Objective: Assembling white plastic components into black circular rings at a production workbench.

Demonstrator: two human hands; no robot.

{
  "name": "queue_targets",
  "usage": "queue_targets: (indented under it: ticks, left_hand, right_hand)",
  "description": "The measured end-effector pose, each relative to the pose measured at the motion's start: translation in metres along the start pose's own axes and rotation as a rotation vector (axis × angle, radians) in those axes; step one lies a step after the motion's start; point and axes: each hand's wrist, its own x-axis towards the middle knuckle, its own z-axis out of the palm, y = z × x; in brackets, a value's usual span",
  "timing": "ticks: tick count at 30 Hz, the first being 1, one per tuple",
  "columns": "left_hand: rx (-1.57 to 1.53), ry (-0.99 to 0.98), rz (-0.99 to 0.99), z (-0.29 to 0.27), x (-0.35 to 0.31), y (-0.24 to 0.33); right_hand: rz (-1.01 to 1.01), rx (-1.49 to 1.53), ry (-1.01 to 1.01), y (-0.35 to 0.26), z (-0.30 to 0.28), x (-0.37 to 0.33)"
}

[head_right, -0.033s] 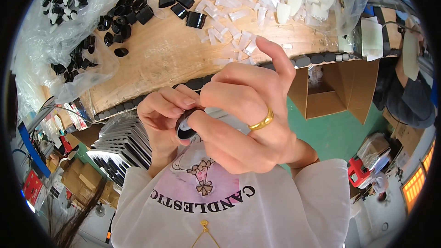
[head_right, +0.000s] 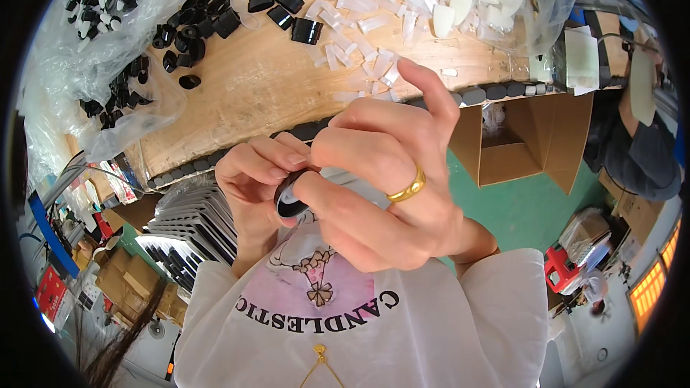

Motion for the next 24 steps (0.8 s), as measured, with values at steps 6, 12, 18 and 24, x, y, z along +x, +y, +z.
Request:
queue_targets:
  ticks: [6,12,18,24]
  left_hand:
    - [0.013,-0.031,-0.046,-0.007,-0.001,-0.001]
    - [-0.037,0.029,-0.029,-0.005,-0.001,-0.002]
    - [-0.018,0.019,0.001,-0.008,0.0,-0.002]
    - [0.482,0.19,-0.05,-0.011,-0.002,0.006]
  right_hand:
    - [0.077,0.151,-0.09,0.003,-0.002,0.002]
    - [-0.022,0.139,-0.085,0.004,0.001,0.005]
    - [-0.059,-0.005,-0.052,0.001,0.01,0.002]
    - [0.128,0.319,-0.189,0.031,0.005,0.016]
